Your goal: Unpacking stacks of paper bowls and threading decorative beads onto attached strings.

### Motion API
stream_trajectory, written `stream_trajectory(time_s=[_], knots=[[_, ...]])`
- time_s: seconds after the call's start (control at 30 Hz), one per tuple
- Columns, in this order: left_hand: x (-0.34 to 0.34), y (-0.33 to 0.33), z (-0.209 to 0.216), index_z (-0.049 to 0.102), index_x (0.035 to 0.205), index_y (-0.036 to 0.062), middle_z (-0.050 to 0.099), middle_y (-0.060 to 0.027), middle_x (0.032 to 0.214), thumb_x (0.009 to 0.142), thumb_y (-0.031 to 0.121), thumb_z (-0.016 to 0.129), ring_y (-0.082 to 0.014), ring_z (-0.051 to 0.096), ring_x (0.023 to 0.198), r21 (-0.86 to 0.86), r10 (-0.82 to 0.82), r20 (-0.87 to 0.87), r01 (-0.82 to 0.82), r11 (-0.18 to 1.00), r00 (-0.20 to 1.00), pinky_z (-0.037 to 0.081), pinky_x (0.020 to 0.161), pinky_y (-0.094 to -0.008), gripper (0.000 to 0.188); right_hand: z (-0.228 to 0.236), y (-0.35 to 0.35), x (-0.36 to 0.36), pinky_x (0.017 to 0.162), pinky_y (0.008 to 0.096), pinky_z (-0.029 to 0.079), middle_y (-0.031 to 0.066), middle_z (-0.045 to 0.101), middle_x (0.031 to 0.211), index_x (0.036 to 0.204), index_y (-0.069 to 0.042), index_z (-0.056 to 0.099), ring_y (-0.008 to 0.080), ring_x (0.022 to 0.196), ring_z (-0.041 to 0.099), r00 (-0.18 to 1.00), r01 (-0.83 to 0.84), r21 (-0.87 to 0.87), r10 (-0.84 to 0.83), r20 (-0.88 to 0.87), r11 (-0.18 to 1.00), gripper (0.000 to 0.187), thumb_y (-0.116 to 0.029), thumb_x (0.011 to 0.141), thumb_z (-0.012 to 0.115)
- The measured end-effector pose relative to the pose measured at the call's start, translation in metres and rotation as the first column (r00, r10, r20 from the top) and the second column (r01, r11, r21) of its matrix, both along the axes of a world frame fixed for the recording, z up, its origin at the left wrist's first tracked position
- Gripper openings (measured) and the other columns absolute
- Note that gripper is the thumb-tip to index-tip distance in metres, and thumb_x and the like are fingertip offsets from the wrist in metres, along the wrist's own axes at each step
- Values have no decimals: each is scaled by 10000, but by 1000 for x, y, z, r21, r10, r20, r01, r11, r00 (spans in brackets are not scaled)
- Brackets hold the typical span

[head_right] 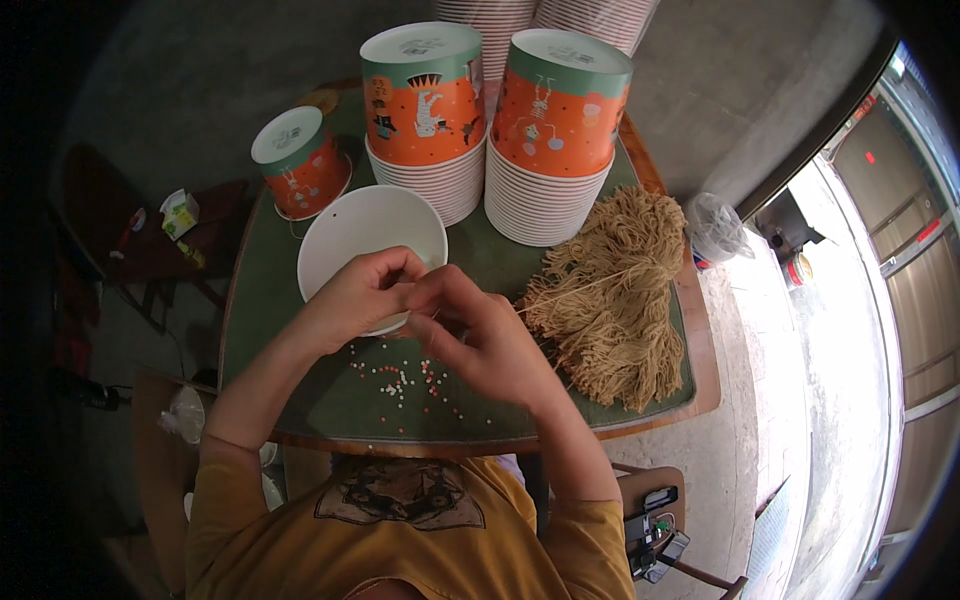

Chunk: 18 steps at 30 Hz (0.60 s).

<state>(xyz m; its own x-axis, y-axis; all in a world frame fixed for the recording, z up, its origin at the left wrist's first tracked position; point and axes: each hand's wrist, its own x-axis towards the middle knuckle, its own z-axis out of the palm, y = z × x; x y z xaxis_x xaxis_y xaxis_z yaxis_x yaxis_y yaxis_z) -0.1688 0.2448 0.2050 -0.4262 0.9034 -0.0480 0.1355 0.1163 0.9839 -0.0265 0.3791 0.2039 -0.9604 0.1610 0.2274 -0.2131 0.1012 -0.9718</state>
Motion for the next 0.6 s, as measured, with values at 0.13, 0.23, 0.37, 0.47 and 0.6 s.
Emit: stream_trajectory(time_s=[0.13,0.23,0.37,0.47,0.6], knots=[[-3,1,-3,579,970,27,579,22,781,931,115,582,-57,532,725,52,-39,152,32,998,988,442,681,-228,96,31,8,2,584,185,480,37,677,924,1057,-39,524,50,729,602,956,-273,169,248,156,947,118,-53,946,561],[1,0,4,579,960,40,578,25,782,948,133,567,-37,524,750,70,-94,334,75,995,938,427,673,-213,95,37,14,-2,558,169,456,26,685,917,1045,-48,545,29,724,593,953,-236,-46,241,183,971,94,-69,953,554],[4,2,-1,589,934,37,594,24,827,940,125,576,-32,532,778,87,-66,195,50,995,978,425,683,-195,89,34,25,-13,523,158,417,21,675,889,1061,-62,547,11,721,577,980,-147,-92,157,122,985,104,-97,963,537],[6,4,4,608,944,20,615,8,872,933,125,588,-44,549,802,54,-38,126,32,998,991,439,717,-195,108,15,40,-21,485,151,361,24,676,887,1065,-74,563,11,631,514,988,-75,-273,108,110,959,116,-119,961,539],[5,3,9,625,983,-8,644,-27,935,932,134,594,-67,572,853,-20,-36,176,40,999,984,457,770,-208,153,4,40,-22,469,154,314,19,668,889,1065,-82,577,20,543,417,984,55,-506,40,175,861,124,-128,953,550]])
